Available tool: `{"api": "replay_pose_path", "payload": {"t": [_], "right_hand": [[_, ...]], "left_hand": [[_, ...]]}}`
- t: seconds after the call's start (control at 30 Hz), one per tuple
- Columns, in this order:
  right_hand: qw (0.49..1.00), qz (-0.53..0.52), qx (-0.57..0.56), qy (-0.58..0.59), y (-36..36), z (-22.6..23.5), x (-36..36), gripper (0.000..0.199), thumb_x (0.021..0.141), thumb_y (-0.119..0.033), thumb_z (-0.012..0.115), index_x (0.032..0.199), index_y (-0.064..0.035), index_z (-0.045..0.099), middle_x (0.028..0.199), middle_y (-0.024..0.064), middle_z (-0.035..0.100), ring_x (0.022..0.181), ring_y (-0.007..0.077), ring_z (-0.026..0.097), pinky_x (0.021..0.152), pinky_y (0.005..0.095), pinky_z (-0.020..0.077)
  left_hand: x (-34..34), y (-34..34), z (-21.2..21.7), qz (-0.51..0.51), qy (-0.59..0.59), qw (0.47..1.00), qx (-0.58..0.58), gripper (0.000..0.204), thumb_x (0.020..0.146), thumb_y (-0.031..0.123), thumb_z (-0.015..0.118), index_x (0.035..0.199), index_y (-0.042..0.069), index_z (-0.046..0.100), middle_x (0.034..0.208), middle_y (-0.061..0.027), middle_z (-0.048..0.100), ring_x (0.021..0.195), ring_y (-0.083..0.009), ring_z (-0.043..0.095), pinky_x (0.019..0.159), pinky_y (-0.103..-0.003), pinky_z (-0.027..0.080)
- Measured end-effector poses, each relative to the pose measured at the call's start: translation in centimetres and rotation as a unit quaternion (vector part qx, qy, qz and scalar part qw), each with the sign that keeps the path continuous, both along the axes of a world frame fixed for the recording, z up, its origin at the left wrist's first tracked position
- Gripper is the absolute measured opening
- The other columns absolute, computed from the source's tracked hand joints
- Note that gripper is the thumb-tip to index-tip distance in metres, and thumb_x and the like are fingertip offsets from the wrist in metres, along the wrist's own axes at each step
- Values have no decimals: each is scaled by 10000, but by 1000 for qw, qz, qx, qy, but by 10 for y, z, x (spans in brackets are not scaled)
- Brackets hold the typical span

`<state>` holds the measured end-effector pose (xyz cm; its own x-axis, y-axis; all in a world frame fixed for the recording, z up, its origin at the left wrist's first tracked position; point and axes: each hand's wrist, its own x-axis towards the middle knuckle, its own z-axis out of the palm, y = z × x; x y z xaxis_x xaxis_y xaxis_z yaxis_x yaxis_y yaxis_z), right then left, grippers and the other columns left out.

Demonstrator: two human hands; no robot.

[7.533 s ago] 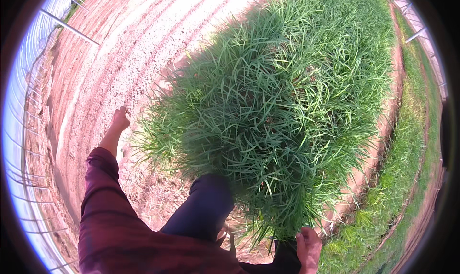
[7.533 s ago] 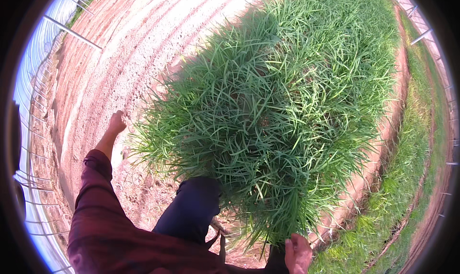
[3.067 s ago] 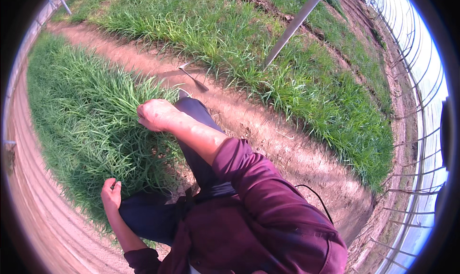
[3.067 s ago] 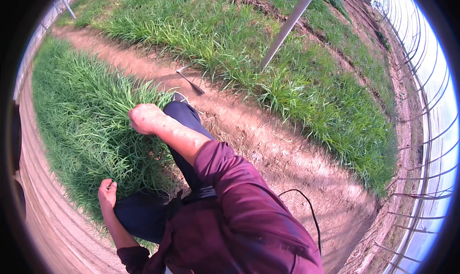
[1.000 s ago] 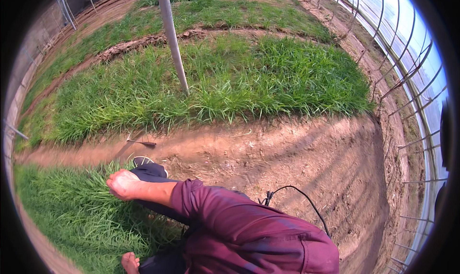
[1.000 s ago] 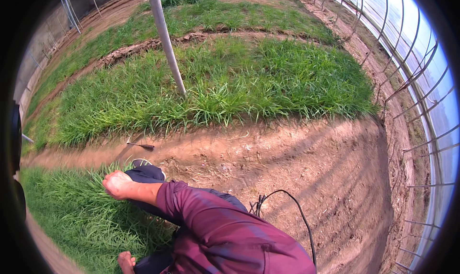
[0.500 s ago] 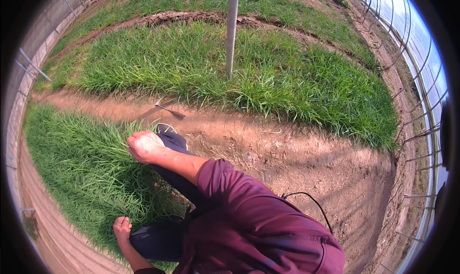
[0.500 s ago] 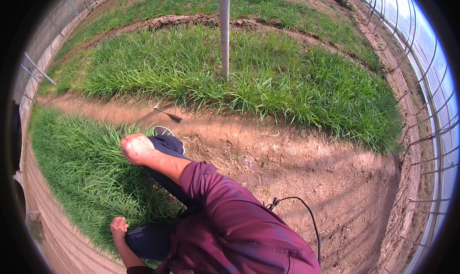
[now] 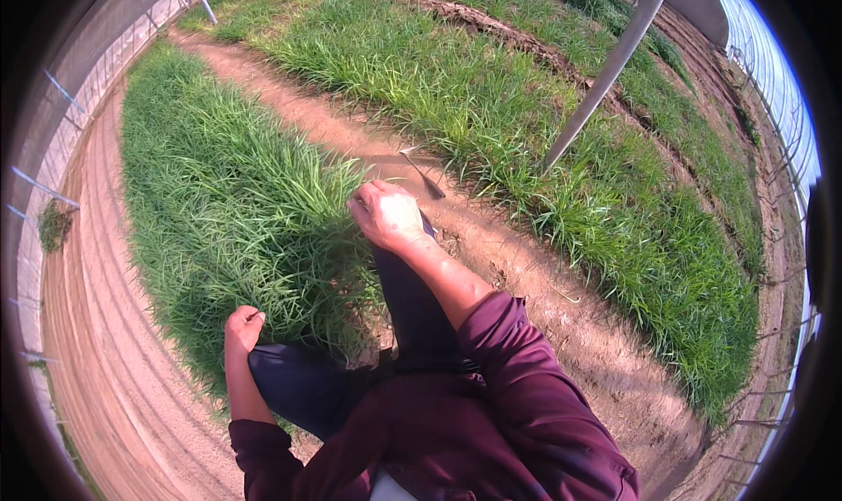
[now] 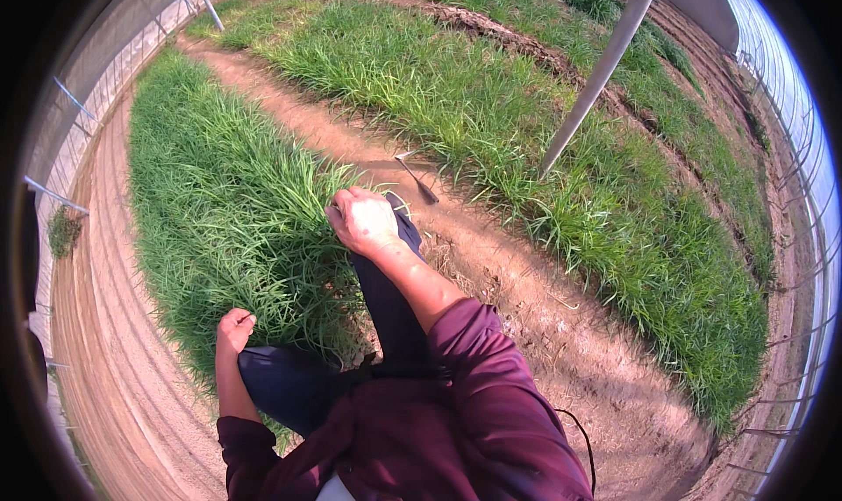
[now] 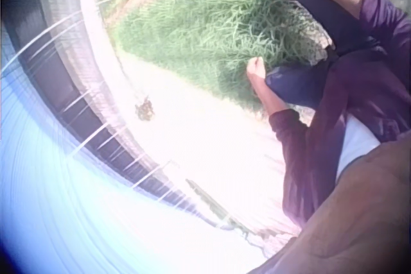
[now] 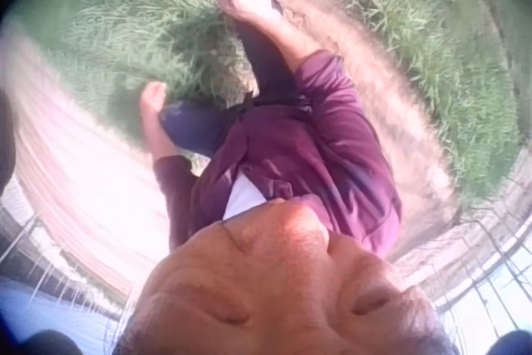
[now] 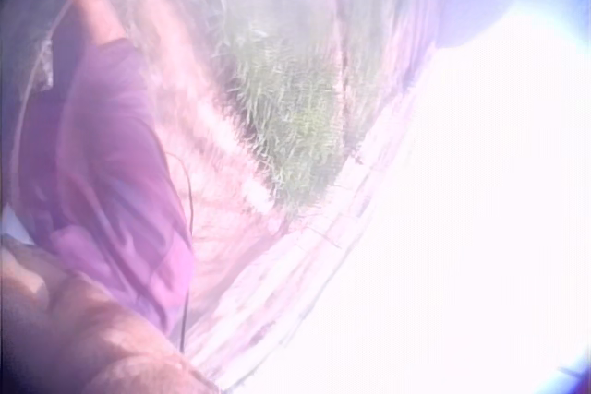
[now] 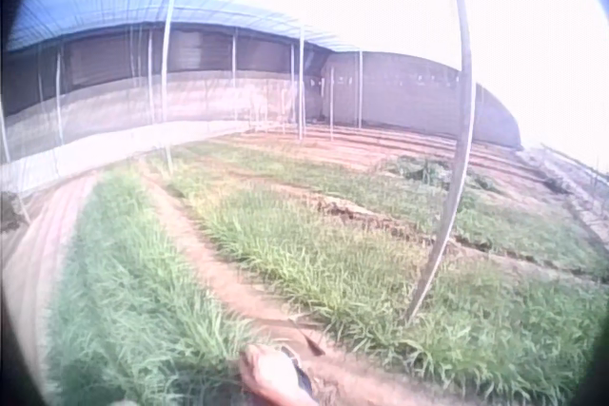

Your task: The person pulls green onion plants from the soil by hand, gathers them into a bundle, and then uses a long curved blade to cut the roots. The harvested onions are held in a bundle while the person moves along the row.

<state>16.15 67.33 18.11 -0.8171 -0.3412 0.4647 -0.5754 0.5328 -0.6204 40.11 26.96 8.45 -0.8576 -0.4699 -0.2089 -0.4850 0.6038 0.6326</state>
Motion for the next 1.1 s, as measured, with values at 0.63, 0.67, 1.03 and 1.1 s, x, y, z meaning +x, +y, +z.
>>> {"api": "replay_pose_path", "payload": {"t": [0.63,0.67,1.03,1.1], "right_hand": [[988,-40,-93,-119,68,41,-10,200,959,-215,726,1046,-34,732,859,31,738,770,96,657,757,278,538],[987,-36,-77,-134,71,47,-11,208,959,-216,725,1053,-30,732,853,21,730,767,86,648,752,271,535],[970,41,18,-237,57,9,-4,225,953,-226,706,1057,-29,735,828,17,708,781,84,638,770,267,527],[970,39,35,-238,58,4,-8,236,951,-238,706,1062,-33,736,836,24,712,790,92,647,779,277,531]], "left_hand": [[-21,30,33,-2,5,1000,6,341,895,318,758,1099,47,724,1025,-168,756,963,-304,724,868,-409,551],[-25,33,31,9,4,1000,0,334,900,317,754,1103,53,724,1043,-167,754,972,-301,723,874,-412,550],[-27,49,36,-13,-16,1000,-13,280,913,296,742,1071,66,714,923,-134,730,863,-264,695,800,-397,534],[-20,48,39,-27,-13,999,-23,277,921,291,735,1072,60,708,926,-135,732,848,-264,696,795,-401,534]]}}
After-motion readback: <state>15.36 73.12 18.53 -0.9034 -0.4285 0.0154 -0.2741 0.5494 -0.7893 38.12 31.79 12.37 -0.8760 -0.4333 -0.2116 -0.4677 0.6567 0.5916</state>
